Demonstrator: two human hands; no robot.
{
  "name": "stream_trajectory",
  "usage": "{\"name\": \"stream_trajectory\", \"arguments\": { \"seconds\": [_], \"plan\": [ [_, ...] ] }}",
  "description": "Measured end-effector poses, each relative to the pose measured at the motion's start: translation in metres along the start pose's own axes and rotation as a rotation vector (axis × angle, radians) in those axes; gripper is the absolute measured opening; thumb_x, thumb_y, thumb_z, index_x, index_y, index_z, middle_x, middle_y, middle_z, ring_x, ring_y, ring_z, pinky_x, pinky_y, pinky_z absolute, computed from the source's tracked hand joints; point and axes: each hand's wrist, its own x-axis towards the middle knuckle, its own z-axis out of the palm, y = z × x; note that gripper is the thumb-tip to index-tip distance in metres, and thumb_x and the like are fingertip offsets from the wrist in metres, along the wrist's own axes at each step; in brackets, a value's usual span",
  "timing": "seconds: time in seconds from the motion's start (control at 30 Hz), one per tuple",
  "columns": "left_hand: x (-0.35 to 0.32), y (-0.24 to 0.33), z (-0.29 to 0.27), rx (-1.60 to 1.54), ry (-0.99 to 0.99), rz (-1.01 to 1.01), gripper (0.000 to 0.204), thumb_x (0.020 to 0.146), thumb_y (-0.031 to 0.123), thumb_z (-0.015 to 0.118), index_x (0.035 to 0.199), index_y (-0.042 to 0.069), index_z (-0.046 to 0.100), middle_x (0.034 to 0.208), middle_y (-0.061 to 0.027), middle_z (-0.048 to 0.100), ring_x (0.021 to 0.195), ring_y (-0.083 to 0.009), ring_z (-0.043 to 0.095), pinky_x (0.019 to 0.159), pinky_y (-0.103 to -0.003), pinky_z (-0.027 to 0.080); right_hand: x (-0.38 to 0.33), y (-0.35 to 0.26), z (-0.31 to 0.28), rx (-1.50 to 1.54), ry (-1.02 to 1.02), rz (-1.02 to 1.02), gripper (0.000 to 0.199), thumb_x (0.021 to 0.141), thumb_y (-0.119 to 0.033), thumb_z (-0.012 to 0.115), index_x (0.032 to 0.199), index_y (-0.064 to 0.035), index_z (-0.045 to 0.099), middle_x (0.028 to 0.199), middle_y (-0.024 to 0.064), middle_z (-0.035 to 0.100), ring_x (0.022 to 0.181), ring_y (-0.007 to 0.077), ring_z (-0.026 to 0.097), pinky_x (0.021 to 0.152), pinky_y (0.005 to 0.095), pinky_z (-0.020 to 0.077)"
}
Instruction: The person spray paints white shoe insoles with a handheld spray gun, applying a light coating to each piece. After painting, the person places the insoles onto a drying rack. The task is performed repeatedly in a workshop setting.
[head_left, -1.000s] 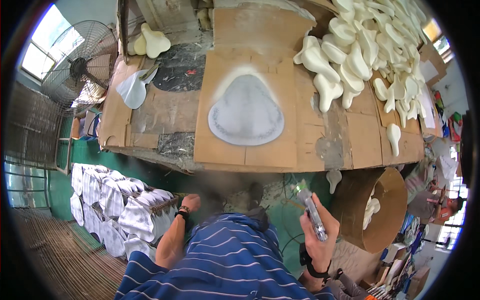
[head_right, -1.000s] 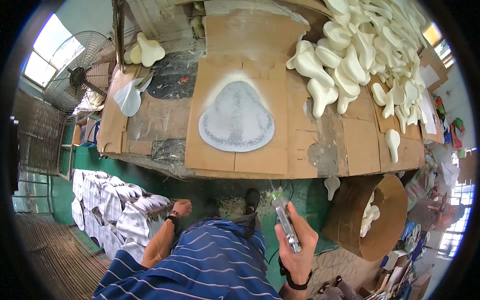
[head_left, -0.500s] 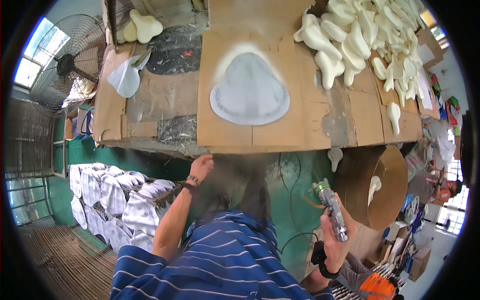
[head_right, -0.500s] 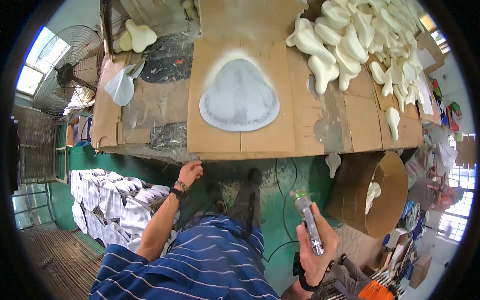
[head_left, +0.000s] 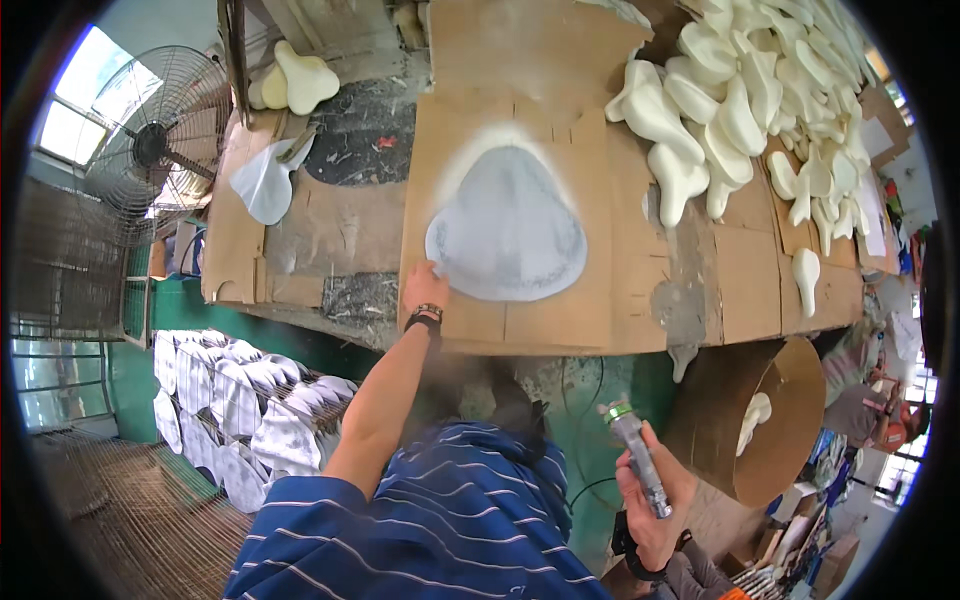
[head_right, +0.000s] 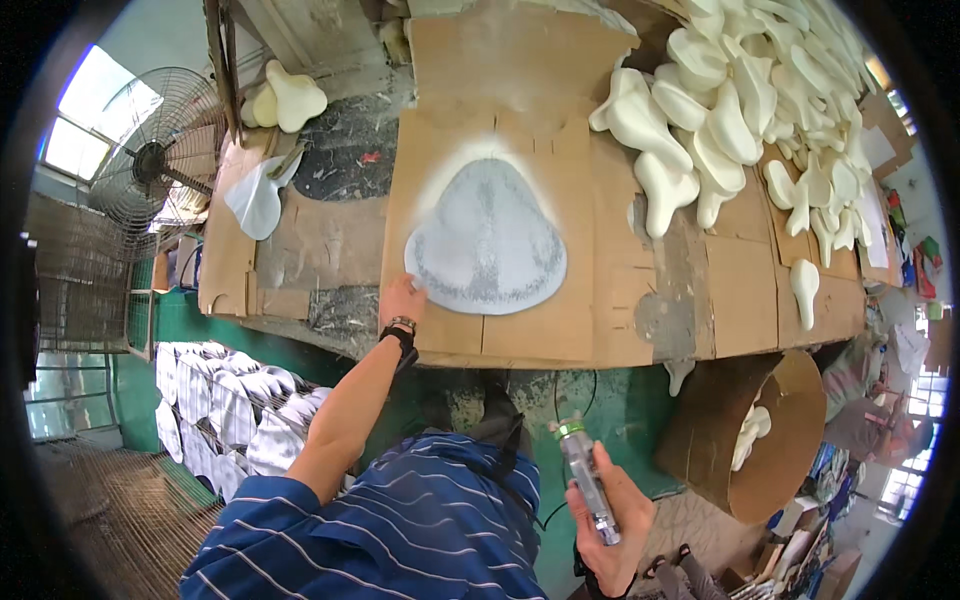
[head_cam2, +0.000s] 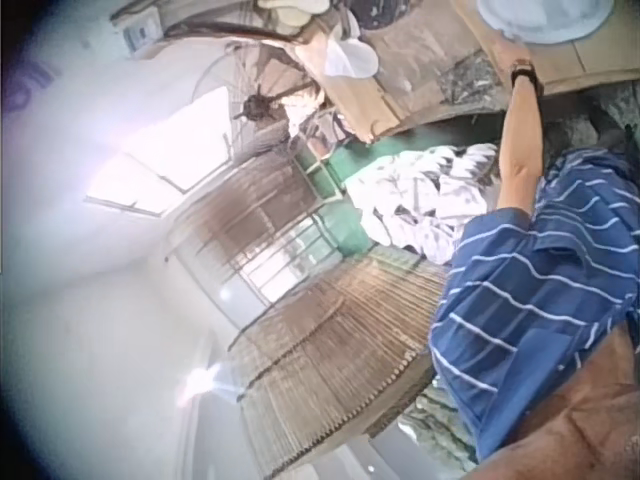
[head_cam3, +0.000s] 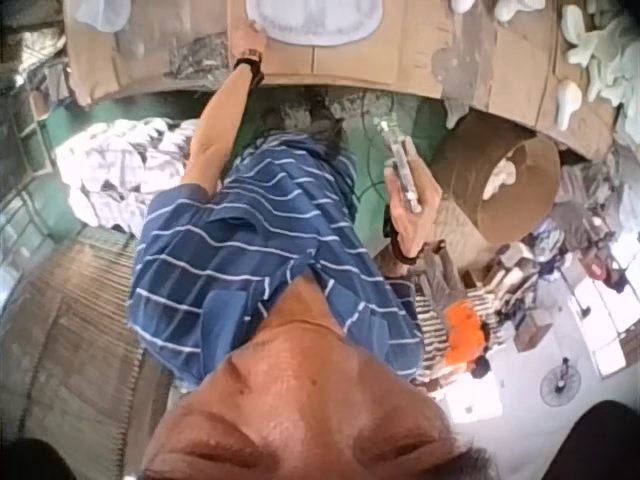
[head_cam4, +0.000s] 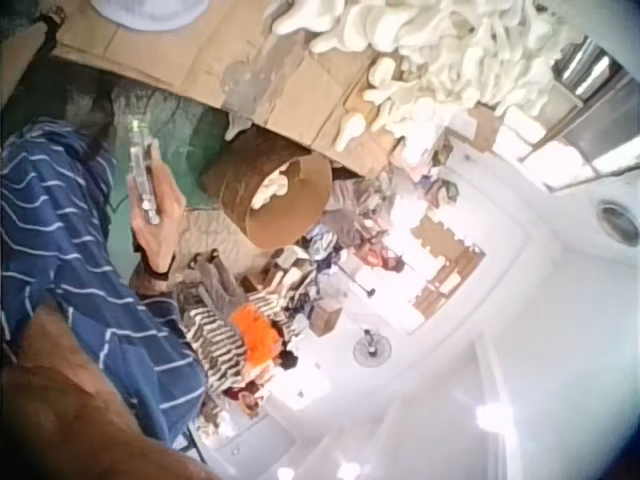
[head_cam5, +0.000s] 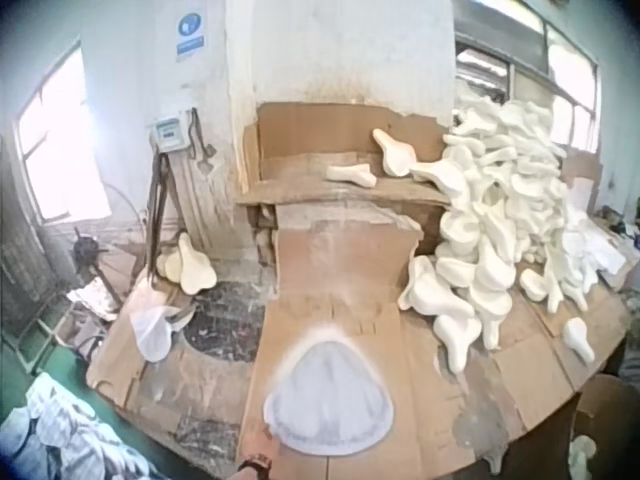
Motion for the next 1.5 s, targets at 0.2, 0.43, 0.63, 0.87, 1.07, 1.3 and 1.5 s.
{"name": "stream_trajectory", "arguments": {
  "seconds": [0.2, 0.43, 0.63, 0.87, 1.07, 1.3, 1.5],
  "plan": [
    [0.001, 0.014, -0.002, 0.026, 0.010, -0.060, 0.033, 0.071, 0.026, 0.075, 0.102, 0.018, 0.065, 0.096, -0.0075, 0.063, 0.090, -0.0304, 0.063, 0.075, -0.044, 0.051, 0.054, 0.010, -0.008, -0.009, -0.302, -0.168, 0.057, 0.073, 0.004, 0.070, 0.128, 0.0022, 0.055, 0.081, 0.0148, 0.061, 0.066, 0.0232, 0.056, 0.062, 0.0288, 0.0458],
    [-0.003, 0.020, -0.007, 0.108, 0.025, -0.082, 0.036, 0.071, 0.028, 0.076, 0.104, 0.021, 0.065, 0.100, -0.0083, 0.060, 0.092, -0.0304, 0.063, 0.076, -0.043, 0.051, 0.103, 0.010, 0.000, -0.040, -0.390, -0.212, 0.052, 0.072, 0.002, 0.072, 0.122, 0.0011, 0.059, 0.087, 0.0171, 0.066, 0.073, 0.0261, 0.063, 0.070, 0.0298, 0.0490],
    [-0.001, 0.019, -0.007, 0.042, 0.039, -0.061, 0.031, 0.071, 0.024, 0.076, 0.100, 0.018, 0.067, 0.094, -0.0078, 0.062, 0.090, -0.0297, 0.062, 0.076, -0.042, 0.051, 0.126, 0.010, 0.013, -0.070, -0.255, -0.292, 0.056, 0.072, 0.006, 0.070, 0.126, 0.0013, 0.056, 0.090, 0.0185, 0.065, 0.074, 0.0289, 0.064, 0.069, 0.0308, 0.0495],
    [0.002, 0.032, -0.019, -0.122, 0.033, -0.062, 0.030, 0.072, 0.016, 0.073, 0.100, 0.011, 0.065, 0.091, -0.0060, 0.063, 0.089, -0.0291, 0.062, 0.079, -0.042, 0.051, 0.132, 0.012, 0.028, -0.097, -0.105, -0.215, 0.046, 0.080, 0.000, 0.069, 0.124, 0.0047, 0.057, 0.091, 0.0184, 0.066, 0.078, 0.0235, 0.065, 0.071, 0.0309, 0.0502],
    [0.020, 0.023, 0.017, -1.647, -0.452, -0.658, 0.018, 0.078, 0.008, 0.060, 0.096, 0.005, 0.059, 0.084, -0.0084, 0.060, 0.090, -0.0317, 0.059, 0.086, -0.050, 0.048, 0.124, 0.013, 0.041, 0.029, -0.028, -0.237, 0.043, 0.082, -0.002, 0.069, 0.123, 0.0048, 0.058, 0.088, 0.0167, 0.066, 0.074, 0.0186, 0.062, 0.070, 0.0295, 0.0493],
    [0.088, 0.141, -0.022, -1.866, -0.524, -0.039, 0.048, 0.072, 0.008, 0.049, 0.119, 0.000, 0.052, 0.115, -0.0142, 0.059, 0.110, -0.0337, 0.055, 0.100, -0.052, 0.040, 0.121, 0.008, 0.047, 0.117, -0.041, -0.176, 0.044, 0.082, -0.001, 0.068, 0.124, 0.0053, 0.057, 0.085, 0.0096, 0.065, 0.072, 0.0098, 0.056, 0.066, 0.0232, 0.0462],
    [0.037, 0.200, -0.239, -2.455, -0.579, 0.091, 0.061, 0.070, 0.014, 0.047, 0.128, -0.003, 0.049, 0.125, -0.0163, 0.057, 0.116, -0.0353, 0.054, 0.105, -0.052, 0.037, 0.126, 0.001, 0.062, 0.126, -0.201, -0.139, 0.046, 0.080, 0.002, 0.067, 0.124, 0.0049, 0.057, 0.084, 0.0070, 0.064, 0.069, 0.0076, 0.053, 0.064, 0.0209, 0.0445]
  ]
}}
